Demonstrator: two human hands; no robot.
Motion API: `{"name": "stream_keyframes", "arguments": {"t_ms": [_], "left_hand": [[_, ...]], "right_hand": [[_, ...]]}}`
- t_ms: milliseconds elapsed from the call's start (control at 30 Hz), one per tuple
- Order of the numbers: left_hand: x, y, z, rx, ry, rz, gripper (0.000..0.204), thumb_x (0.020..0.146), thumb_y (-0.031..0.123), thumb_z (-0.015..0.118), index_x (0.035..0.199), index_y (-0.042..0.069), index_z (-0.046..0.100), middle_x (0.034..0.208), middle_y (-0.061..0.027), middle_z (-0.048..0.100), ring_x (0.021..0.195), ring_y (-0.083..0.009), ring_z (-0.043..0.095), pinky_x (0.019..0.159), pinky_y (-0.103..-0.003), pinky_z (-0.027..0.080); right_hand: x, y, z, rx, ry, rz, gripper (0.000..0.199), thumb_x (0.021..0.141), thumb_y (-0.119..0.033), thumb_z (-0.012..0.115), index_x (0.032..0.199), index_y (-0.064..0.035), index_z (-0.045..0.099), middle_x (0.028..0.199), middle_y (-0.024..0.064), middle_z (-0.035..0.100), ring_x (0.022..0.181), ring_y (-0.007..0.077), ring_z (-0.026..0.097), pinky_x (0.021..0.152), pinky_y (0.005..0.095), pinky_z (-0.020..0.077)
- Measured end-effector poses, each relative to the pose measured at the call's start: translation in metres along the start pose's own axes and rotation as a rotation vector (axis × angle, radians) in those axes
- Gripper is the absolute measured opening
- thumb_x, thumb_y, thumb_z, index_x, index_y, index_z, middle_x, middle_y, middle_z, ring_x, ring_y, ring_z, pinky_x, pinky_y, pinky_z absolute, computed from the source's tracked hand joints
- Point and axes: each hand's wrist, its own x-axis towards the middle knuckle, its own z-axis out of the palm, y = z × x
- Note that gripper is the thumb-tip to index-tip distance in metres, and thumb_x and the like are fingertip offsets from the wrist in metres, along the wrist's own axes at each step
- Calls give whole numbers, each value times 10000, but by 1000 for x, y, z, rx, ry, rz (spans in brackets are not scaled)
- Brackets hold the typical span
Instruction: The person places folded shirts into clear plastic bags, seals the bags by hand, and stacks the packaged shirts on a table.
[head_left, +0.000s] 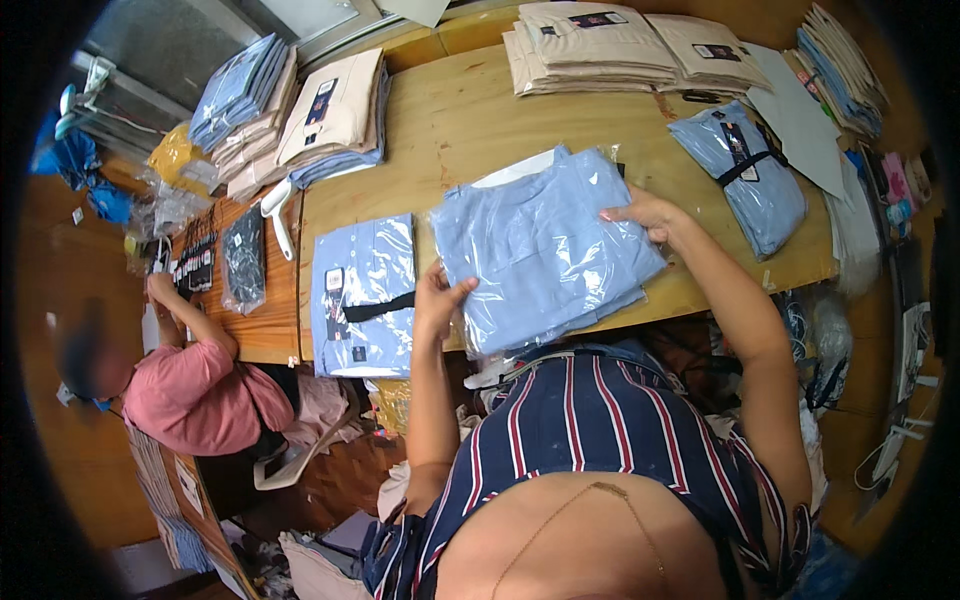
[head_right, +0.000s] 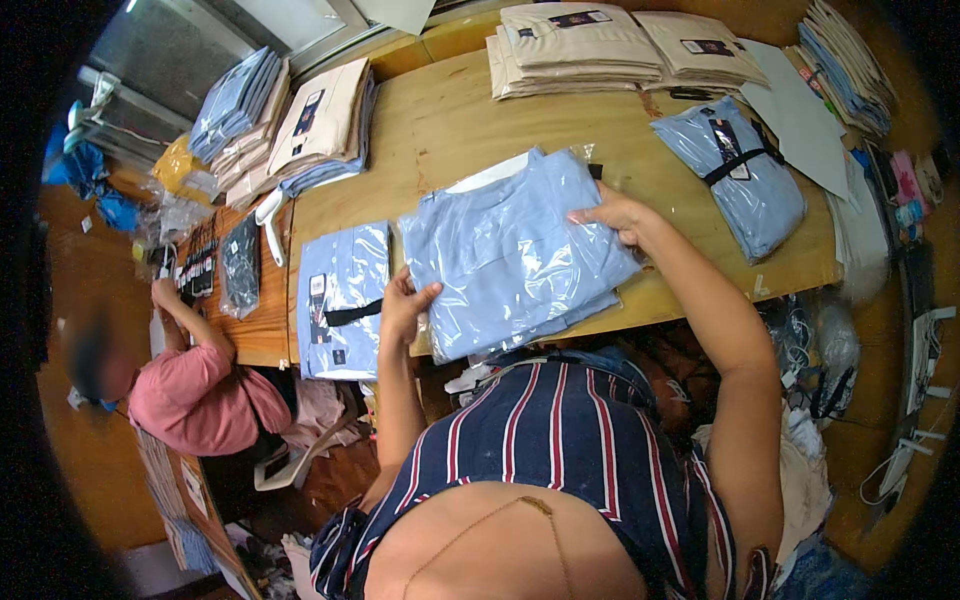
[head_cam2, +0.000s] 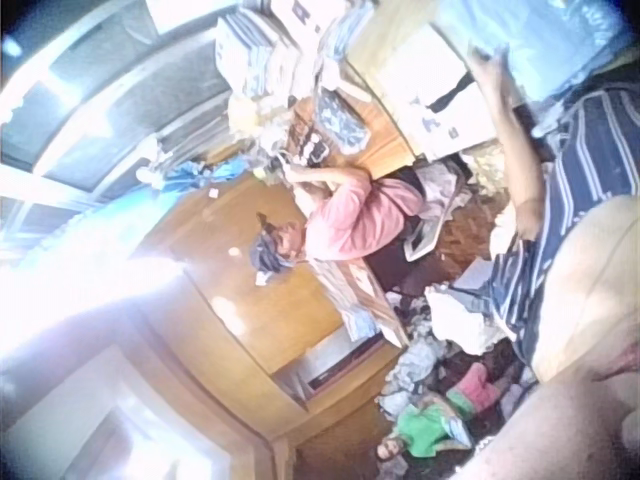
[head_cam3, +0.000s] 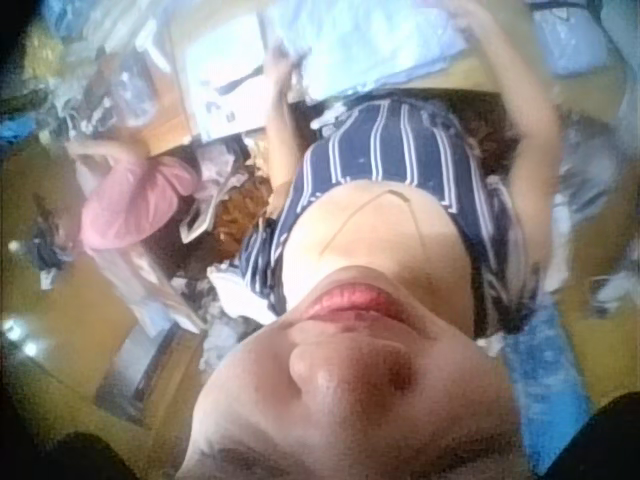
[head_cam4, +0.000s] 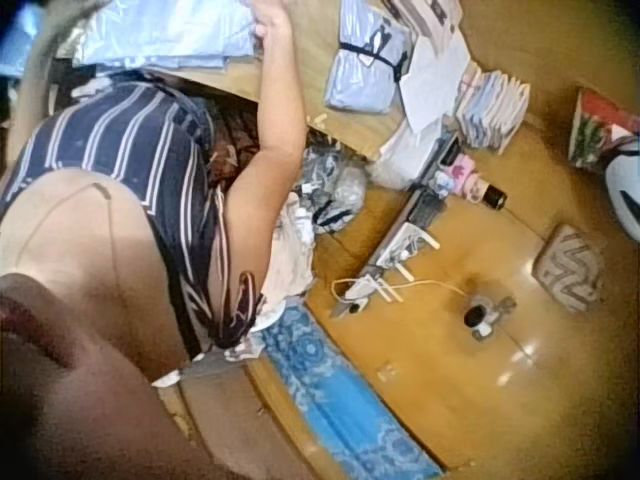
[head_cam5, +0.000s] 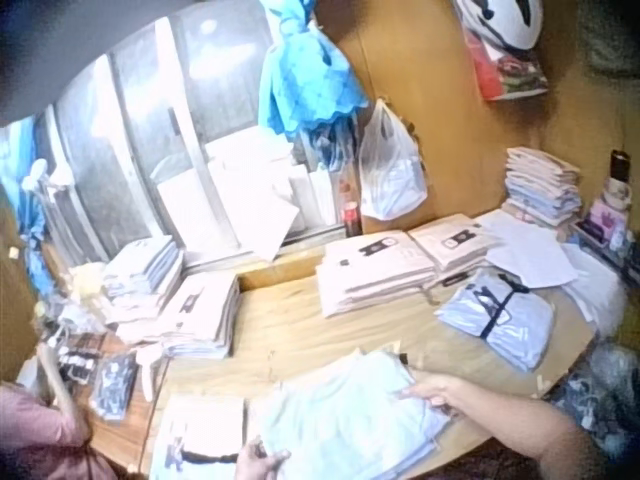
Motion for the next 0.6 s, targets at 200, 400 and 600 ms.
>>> {"name": "stream_keyframes", "arguments": {"t_ms": [200, 400, 600], "left_hand": [[45, 31, -55, 177, -51, -81, 406, 684, 0, 638, 1060, -15, 486, 775, -112, 622, 576, -103, 567, 489, -190, 459], [94, 72, -102, 499, -42, -115, 343, 699, 4, 621, 1026, 18, 519, 761, -94, 622, 548, -107, 562, 477, -202, 460], [88, 126, -174, 692, 209, 27, 389, 682, -20, 619, 1051, -1, 498, 634, -54, 581, 496, -89, 523, 425, -191, 404]], "right_hand": [[-18, 15, -42, 31, 21, -57, 746, 647, -40, 682, 1260, -43, 257, 1178, 119, 431, 1059, 210, 440, 876, 355, 387], [-78, 7, -108, -67, 230, -154, 753, 622, -45, 693, 1255, -44, 286, 1194, 117, 424, 1068, 208, 432, 896, 343, 361], [-142, -43, -147, -178, 424, -229, 764, 584, -42, 710, 1241, -40, 320, 1128, 109, 482, 1009, 214, 472, 876, 327, 377]]}}
